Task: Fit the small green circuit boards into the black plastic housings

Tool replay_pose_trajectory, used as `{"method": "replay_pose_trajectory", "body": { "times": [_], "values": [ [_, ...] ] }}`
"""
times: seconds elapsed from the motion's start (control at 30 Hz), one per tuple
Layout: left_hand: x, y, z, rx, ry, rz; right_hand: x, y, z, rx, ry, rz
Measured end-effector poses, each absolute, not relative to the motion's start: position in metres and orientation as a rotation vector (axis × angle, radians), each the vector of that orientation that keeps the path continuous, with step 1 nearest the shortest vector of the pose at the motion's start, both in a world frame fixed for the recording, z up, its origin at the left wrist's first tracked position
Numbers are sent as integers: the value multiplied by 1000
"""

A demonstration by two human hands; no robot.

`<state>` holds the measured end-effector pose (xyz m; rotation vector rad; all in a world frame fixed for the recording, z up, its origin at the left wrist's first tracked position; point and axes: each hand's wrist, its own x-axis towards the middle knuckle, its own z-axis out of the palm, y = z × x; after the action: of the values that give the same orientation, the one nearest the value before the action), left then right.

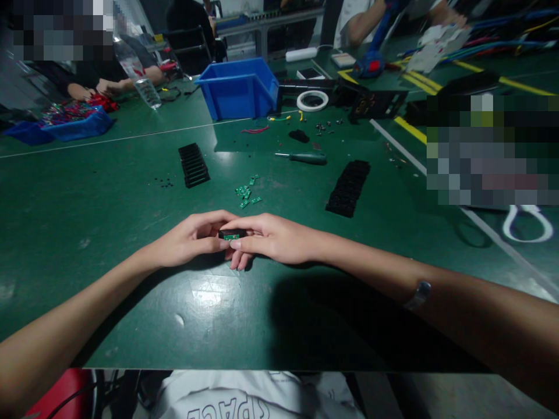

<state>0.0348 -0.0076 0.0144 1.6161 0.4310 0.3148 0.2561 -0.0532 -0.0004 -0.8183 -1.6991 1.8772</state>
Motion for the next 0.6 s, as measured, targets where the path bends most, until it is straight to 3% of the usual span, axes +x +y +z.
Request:
{"method": "replay_pose_trajectory", "body": {
  "times": [0.6],
  "values": [
    [35,-8,13,1573,403,299,255,-54,1,-823,-1695,1882]
  ]
}}
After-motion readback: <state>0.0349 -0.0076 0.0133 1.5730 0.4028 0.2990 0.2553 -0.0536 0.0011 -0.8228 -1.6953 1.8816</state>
